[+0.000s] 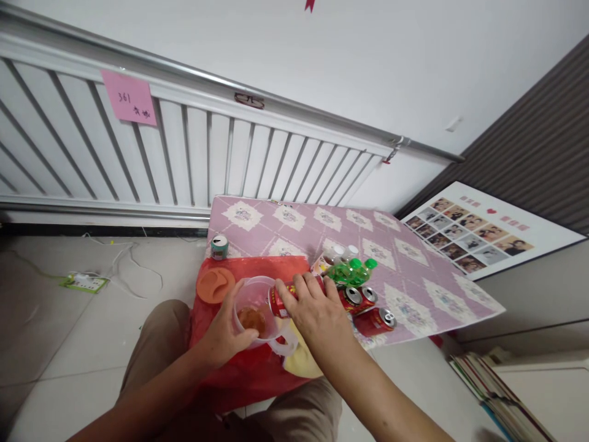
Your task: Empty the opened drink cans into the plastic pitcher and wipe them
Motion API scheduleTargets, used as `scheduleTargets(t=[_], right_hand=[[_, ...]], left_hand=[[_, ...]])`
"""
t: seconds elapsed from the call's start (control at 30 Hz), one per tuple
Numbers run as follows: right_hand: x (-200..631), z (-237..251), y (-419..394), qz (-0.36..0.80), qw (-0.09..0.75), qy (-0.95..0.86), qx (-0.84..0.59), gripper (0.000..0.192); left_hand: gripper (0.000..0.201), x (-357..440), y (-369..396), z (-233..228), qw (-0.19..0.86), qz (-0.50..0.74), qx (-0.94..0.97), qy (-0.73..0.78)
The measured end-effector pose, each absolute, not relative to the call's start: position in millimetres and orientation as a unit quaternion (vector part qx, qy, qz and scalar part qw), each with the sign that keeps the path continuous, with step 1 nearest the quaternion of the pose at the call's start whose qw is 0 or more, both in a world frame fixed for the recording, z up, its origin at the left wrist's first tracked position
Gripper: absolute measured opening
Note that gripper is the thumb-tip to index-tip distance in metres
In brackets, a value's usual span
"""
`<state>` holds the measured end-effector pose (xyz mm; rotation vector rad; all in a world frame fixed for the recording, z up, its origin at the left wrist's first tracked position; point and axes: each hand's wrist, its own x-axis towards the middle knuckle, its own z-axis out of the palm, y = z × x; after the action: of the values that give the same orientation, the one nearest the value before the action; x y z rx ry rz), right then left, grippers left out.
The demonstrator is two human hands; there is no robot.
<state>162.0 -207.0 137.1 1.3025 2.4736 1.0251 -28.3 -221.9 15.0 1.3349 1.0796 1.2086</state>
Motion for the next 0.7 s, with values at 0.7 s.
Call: scheduleTargets(t=[0.7], right_hand=[[137,137,-208,0.344,0.114,0.854,0.374,0.037]], left_hand=[[0.094,-27,-220,11,0.483,0.514,0.557,0.439]])
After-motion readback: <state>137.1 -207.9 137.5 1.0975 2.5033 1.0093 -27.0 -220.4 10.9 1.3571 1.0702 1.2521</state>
